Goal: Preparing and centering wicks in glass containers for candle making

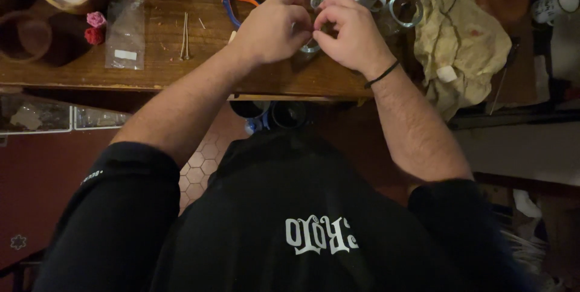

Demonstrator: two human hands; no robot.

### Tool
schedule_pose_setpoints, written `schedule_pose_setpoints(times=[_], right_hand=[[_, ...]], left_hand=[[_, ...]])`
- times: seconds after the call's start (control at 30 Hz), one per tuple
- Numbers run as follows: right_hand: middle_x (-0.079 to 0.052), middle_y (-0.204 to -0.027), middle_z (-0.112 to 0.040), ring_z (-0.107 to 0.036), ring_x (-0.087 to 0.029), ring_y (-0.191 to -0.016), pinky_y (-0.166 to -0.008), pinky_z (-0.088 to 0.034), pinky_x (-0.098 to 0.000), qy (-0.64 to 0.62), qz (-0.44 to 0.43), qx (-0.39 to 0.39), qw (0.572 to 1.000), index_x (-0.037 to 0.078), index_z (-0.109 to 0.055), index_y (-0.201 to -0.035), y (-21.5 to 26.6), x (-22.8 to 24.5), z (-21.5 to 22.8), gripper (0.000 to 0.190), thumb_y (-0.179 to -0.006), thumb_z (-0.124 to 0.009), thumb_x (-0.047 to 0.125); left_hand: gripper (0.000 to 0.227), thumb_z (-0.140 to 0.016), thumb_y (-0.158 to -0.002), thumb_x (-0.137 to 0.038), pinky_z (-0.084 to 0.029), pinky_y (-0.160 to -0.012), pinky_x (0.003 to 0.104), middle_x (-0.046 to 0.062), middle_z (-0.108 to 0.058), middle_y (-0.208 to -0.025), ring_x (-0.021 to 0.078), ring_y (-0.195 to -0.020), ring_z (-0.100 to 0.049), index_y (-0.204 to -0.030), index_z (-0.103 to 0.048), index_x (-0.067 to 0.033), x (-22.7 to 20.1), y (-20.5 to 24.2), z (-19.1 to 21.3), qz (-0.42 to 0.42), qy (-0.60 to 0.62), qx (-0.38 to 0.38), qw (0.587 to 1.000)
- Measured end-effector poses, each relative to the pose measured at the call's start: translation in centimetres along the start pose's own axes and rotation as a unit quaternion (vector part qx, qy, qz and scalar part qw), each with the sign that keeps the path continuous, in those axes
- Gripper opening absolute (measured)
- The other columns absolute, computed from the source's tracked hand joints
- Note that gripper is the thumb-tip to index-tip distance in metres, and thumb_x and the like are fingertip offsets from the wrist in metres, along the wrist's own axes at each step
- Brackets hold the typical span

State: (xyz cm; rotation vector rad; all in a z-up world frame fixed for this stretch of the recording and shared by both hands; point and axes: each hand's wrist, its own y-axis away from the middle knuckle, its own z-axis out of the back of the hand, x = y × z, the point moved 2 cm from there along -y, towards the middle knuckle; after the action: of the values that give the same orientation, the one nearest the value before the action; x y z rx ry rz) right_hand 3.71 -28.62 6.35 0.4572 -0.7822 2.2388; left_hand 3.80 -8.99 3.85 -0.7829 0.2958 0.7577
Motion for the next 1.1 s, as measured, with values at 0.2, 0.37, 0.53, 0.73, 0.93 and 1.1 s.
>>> schedule_pose_setpoints(times=[0.2, 0.37, 0.53, 0.73, 0.93, 1.1], right_hand=[[-0.016, -0.116, -0.068, -0.067, -0.027, -0.105, -0.089, -0.054, -0.0351, -0.004, -0.005, -0.009, 1.000, 0.006, -0.074, -0.088, 0.1, 0.1, 0.0, 0.004, -0.087, -0.077, 0.004], [-0.015, -0.115, -0.070, -0.068, -0.028, -0.107, -0.098, -0.052, -0.0373, -0.002, 0.012, -0.036, 0.999, 0.006, -0.076, -0.088, 0.1, -0.4, -0.3, 0.005, -0.087, -0.080, 0.006], [-0.016, -0.115, -0.071, -0.073, -0.035, -0.100, -0.082, -0.062, -0.0440, -0.043, -0.010, -0.041, 0.998, 0.003, -0.075, -0.091, 0.1, -0.7, 0.2, 0.011, -0.082, -0.081, 0.001], [-0.017, -0.117, -0.070, -0.073, -0.036, -0.104, -0.088, -0.061, -0.0444, -0.074, -0.006, -0.025, 0.997, 0.003, -0.075, -0.095, -0.1, -1.1, 0.5, 0.014, -0.083, -0.082, 0.001], [-0.018, -0.116, -0.071, -0.074, -0.035, -0.101, -0.087, -0.061, -0.0430, -0.076, -0.006, -0.012, 0.997, 0.001, -0.076, -0.093, -0.8, -0.6, 0.6, 0.009, -0.085, -0.080, -0.001], [-0.019, -0.119, -0.070, -0.073, -0.036, -0.105, -0.089, -0.060, -0.0460, -0.066, -0.020, 0.006, 0.998, -0.002, -0.075, -0.096, -0.7, -0.3, 0.8, 0.010, -0.087, -0.080, -0.002]], left_hand=[[0.009, -0.071, -0.085, -0.011, -0.051, -0.087, 0.039, 0.012, -0.066, -0.104, 0.0295, -0.099, -0.065, -0.091, -0.079, -0.0097, 0.0, 0.3, 0.2, 0.002, 0.033, -0.027, 0.999], [0.009, -0.073, -0.089, -0.015, -0.052, -0.089, 0.038, 0.012, -0.067, -0.107, 0.0272, -0.098, -0.067, -0.092, -0.081, -0.0118, 0.1, 0.8, 0.0, 0.057, 0.023, -0.026, 0.998], [0.010, -0.079, -0.087, -0.017, -0.060, -0.078, 0.042, 0.009, -0.068, -0.109, 0.0339, -0.097, -0.072, -0.093, -0.077, -0.0100, 1.2, 1.3, -1.1, 0.063, 0.035, -0.049, 0.996], [0.013, -0.078, -0.086, -0.016, -0.060, -0.081, 0.042, 0.008, -0.069, -0.113, 0.0325, -0.101, -0.072, -0.098, -0.078, -0.0111, 0.2, 0.9, -0.6, 0.113, 0.026, -0.024, 0.993], [0.011, -0.078, -0.087, -0.016, -0.060, -0.079, 0.043, 0.013, -0.069, -0.112, 0.0363, -0.100, -0.072, -0.096, -0.078, -0.0088, 0.1, 1.1, -0.4, 0.115, 0.061, -0.046, 0.990], [0.010, -0.079, -0.087, -0.015, -0.061, -0.081, 0.041, 0.013, -0.070, -0.113, 0.0356, -0.101, -0.073, -0.095, -0.078, -0.0090, -0.1, 1.1, -0.2, 0.111, 0.053, -0.060, 0.991]])
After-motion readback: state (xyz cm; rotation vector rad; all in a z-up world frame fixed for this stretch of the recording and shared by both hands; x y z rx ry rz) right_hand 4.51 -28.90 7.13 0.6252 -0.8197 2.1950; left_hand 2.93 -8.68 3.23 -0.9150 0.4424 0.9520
